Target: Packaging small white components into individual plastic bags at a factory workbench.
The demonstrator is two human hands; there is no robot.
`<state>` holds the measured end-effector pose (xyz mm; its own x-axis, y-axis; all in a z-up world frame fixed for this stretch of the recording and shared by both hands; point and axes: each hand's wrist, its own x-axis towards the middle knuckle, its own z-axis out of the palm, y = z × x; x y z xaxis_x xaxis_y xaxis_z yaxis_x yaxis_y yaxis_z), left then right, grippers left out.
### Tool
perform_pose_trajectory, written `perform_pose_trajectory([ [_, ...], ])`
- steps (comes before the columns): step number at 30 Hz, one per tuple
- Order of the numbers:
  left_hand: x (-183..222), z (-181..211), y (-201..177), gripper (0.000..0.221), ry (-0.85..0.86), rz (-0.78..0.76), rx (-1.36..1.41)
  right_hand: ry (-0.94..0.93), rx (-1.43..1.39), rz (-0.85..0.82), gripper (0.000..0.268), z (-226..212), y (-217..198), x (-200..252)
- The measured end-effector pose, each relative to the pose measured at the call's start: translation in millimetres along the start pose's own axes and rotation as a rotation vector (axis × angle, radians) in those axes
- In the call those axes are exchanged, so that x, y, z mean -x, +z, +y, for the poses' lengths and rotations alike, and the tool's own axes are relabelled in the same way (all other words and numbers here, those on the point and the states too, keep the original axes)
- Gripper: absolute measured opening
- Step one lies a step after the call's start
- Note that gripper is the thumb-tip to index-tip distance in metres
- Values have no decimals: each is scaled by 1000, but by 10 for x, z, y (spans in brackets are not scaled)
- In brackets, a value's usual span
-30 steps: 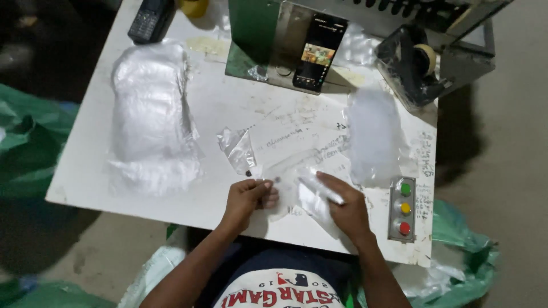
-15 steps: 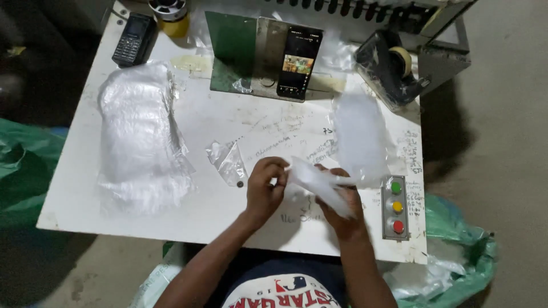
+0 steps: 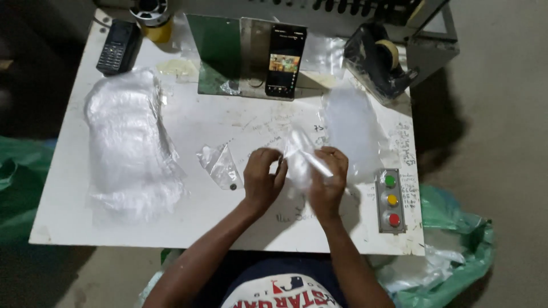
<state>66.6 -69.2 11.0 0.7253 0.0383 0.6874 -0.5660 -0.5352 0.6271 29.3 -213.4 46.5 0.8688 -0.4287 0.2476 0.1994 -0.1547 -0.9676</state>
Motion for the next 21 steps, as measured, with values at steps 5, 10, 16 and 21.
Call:
perform_pose_trajectory([
  [5,-18,104,183,9,388,35,-86,-632,453,-229,24,387,-44,-124],
  [10,168,427,-78,5,270,-61,-38,737,-467,-116,23,616,-131,-116],
  [16,168,413,-115,7,87,-130,99,882,-588,-107,34,910,60,133],
  [21,392,384,-271,12,-114,-303,155,970,-454,-192,33,515,277,-93],
])
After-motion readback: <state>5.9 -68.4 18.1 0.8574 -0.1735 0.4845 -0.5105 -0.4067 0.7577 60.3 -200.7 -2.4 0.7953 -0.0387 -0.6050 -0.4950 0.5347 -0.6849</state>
